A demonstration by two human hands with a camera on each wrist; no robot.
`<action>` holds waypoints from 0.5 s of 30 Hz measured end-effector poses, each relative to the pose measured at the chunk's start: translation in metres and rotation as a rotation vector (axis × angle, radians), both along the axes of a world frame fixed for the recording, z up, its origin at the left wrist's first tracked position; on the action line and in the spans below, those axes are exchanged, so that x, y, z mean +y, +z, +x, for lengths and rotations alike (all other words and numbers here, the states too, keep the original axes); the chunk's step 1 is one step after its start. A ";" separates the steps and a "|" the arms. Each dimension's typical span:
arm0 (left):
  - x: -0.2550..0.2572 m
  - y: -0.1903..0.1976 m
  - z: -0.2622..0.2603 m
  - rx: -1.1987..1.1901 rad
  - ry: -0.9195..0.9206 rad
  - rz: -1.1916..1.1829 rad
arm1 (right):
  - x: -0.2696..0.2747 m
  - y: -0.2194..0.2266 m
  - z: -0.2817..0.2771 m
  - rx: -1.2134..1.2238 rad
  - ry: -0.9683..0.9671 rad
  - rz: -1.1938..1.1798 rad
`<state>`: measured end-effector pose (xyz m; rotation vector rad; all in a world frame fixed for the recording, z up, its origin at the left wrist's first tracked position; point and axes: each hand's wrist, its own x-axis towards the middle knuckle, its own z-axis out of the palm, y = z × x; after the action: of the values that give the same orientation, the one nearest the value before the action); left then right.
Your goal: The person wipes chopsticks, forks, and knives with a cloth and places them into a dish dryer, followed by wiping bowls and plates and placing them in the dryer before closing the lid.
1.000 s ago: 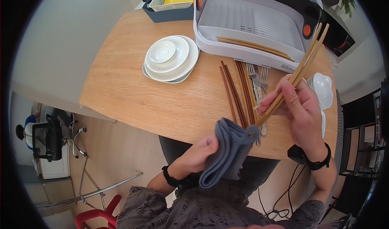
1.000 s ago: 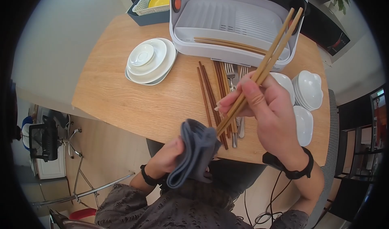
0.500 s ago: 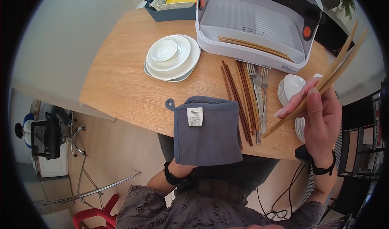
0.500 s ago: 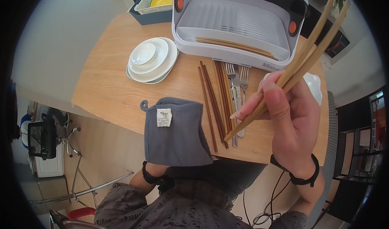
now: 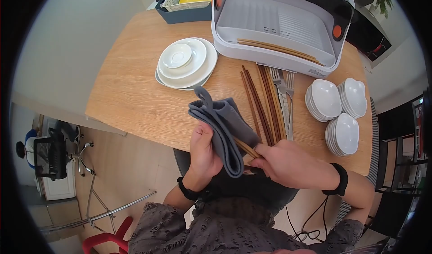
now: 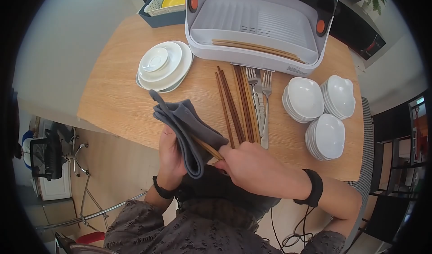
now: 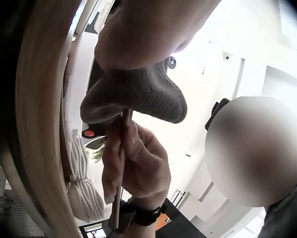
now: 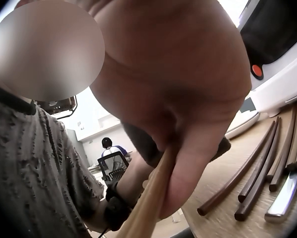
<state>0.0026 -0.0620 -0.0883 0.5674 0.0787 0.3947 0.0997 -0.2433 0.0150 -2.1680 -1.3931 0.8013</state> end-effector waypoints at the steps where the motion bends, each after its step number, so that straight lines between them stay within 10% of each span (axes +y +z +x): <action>1: 0.005 0.000 0.000 0.029 0.052 0.012 | 0.000 0.004 0.002 0.003 0.013 -0.015; 9: 0.074 0.005 -0.003 -0.262 0.089 -0.142 | -0.013 0.023 0.041 -0.517 -0.238 0.073; 15: 0.064 0.000 -0.001 0.035 0.056 -0.145 | 0.001 0.015 0.140 -0.961 -0.303 0.123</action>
<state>0.0011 0.0016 -0.0885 0.4301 0.1563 0.4299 0.2394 -0.2426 0.0303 -2.6772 -1.3545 -0.5156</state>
